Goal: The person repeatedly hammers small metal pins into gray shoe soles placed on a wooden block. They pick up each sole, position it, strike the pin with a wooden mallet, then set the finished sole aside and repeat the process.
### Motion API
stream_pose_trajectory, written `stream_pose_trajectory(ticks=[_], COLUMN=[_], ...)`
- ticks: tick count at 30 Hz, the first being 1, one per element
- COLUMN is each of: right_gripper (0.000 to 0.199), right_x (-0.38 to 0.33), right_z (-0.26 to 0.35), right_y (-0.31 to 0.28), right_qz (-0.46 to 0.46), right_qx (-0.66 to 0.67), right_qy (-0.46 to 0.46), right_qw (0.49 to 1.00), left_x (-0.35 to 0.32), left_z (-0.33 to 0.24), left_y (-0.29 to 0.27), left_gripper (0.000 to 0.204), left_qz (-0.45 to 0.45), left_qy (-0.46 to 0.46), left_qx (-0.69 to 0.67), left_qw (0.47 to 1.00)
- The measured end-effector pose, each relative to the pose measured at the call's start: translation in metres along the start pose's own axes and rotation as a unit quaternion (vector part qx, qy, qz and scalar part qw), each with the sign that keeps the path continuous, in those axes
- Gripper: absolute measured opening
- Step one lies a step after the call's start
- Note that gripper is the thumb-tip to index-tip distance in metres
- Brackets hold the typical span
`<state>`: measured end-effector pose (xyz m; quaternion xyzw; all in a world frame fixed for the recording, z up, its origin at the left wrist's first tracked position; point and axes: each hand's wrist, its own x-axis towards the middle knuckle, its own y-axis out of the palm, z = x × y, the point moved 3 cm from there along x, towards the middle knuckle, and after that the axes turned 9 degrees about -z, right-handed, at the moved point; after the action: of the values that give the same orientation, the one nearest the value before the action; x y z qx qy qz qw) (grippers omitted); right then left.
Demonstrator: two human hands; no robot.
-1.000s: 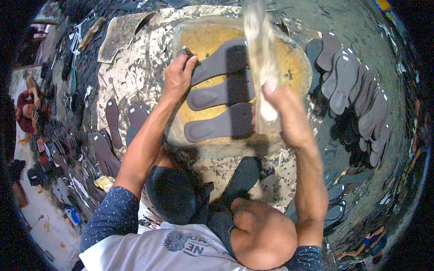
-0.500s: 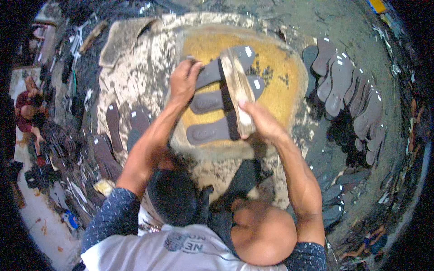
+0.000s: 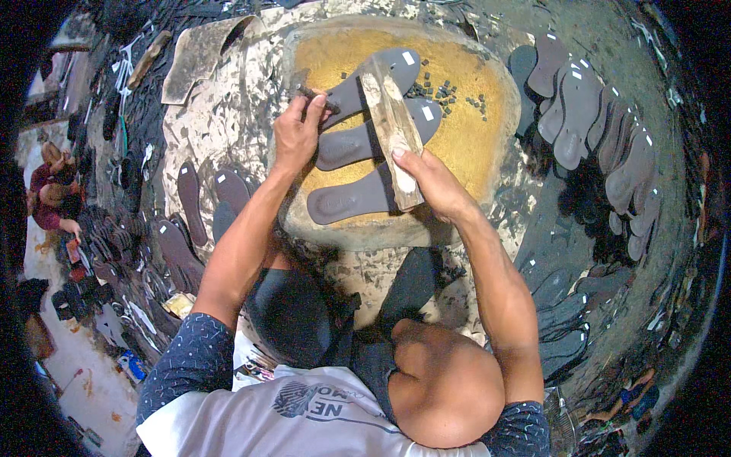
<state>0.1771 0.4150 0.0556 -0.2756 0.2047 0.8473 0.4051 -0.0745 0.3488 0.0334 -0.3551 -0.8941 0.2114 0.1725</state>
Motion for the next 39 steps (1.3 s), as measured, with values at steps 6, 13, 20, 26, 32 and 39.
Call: stream_pose_trajectory(ticks=[6,13,20,26,32,39], right_gripper=[0.043,0.041,0.049,0.053,0.046,0.058], right_x=[-0.006,-0.058,-0.027,-0.006,-0.014,-0.037], right_z=[0.008,0.118,0.025,-0.001,-0.007,0.005], right_y=[0.003,0.01,0.006,-0.013,-0.008,-0.007], right_qz=[0.006,-0.001,-0.123,0.025,0.019,-0.005], right_qx=[0.031,-0.038,-0.383,-0.111,0.007,0.065], right_qy=[0.009,-0.116,-0.363,-0.033,0.053,0.077], right_qw=[0.999,0.992,0.841,0.993,0.998,0.995], left_x=[-0.005,-0.01,-0.019,-0.011,-0.026,-0.037], left_z=[-0.011,-0.004,-0.006,-0.016,-0.016,-0.005], left_y=[0.004,0.001,0.017,0.012,-0.002,0.004], left_gripper=[0.019,0.014,0.013,0.016,0.031,0.028], left_qz=[-0.032,-0.048,-0.006,-0.015,-0.018,0.049], left_qy=[0.111,0.171,0.281,0.185,-0.126,-0.076], left_qx=[0.049,0.042,0.073,0.066,-0.185,-0.073], left_qw=[0.992,0.983,0.957,0.98,0.974,0.993])
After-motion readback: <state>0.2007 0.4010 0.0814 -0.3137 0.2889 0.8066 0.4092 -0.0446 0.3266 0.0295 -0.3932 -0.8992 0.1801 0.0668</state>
